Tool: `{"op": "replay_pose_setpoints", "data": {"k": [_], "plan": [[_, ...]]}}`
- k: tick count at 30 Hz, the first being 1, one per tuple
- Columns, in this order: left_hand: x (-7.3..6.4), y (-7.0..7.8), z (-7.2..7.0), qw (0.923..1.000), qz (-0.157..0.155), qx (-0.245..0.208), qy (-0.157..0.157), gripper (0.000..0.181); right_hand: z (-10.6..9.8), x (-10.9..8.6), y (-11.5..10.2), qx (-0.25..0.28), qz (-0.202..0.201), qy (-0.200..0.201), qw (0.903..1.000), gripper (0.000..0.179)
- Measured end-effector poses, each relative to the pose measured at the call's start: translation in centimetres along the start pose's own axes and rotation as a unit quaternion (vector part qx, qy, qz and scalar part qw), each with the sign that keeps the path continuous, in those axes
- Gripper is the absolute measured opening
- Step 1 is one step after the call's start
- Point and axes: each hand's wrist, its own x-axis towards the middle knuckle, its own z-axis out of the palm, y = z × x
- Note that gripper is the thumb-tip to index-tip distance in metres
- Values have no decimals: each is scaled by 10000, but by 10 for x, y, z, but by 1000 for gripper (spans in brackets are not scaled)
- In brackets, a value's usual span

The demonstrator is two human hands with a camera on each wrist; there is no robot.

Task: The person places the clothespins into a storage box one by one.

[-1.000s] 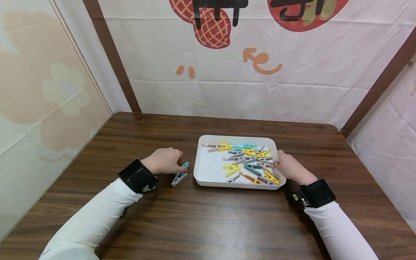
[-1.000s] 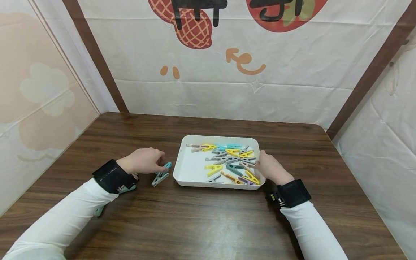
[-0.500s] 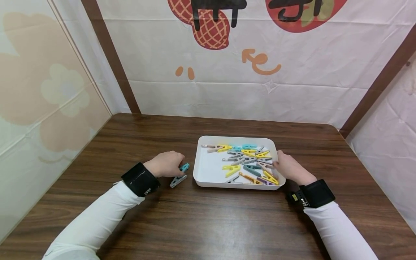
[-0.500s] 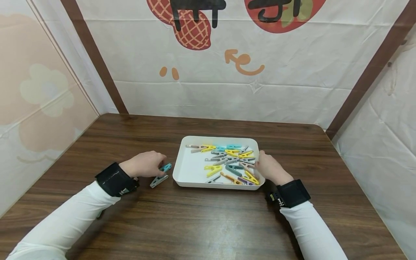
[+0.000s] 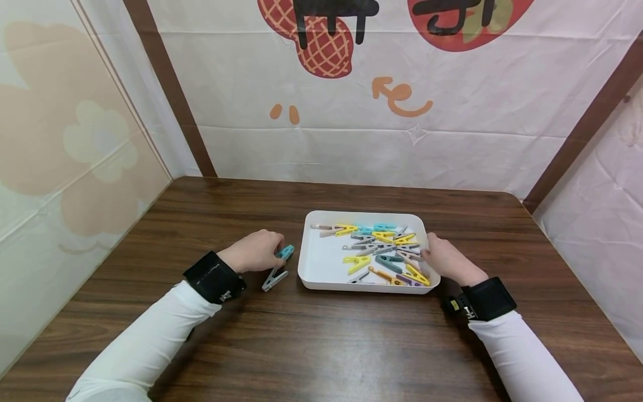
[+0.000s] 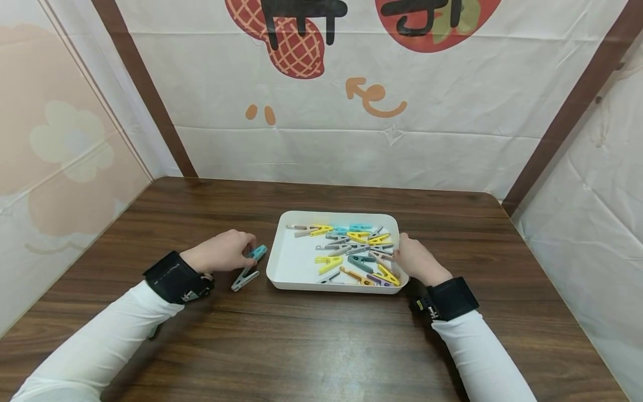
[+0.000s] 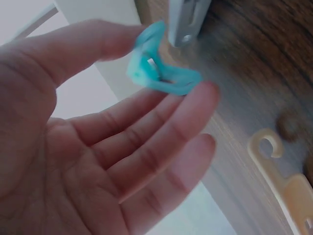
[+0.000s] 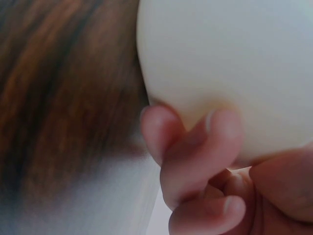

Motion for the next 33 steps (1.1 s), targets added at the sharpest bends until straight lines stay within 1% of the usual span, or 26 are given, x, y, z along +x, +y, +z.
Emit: {"op": "replay_pose_setpoints", "data": {"k": [5, 11, 16, 18, 20, 22, 25, 28, 30, 33], "plan": [[1, 1, -9, 9987, 66, -206, 470, 17, -1, 0, 0, -13, 9, -13, 10000, 43], [7, 5, -24, 9949, 170, -103, 988, 21, -1, -1, -1, -5, 27, -17, 10000, 42], [17, 16, -33, 9905, 303, -52, 1341, 19, -1, -1, -1, 13, 9, -7, 10000, 42], [22, 21, -36, 9894, 367, -17, 1402, 18, -1, -2, -1, 32, -31, -6, 10000, 42], [28, 28, -39, 9895, 400, 62, 1384, 19, -1, -2, -1, 43, -51, -5, 10000, 42], [33, 36, -40, 9907, 389, 183, 1288, 22, 0, -2, -1, 49, -75, -8, 10000, 42], [41, 47, -40, 9935, 387, 352, 1010, 25, 0, -2, 0, 51, -92, -2, 9999, 42], [48, 55, -38, 9947, 467, 556, 726, 26, 0, -1, 1, 41, -127, 35, 9999, 41], [53, 59, -35, 9937, 550, 793, 577, 26, 0, -1, 1, 35, -148, 62, 9999, 40], [59, 62, -30, 9901, 654, 1185, 376, 24, 1, -1, 1, 28, -158, 76, 9998, 40]]}}
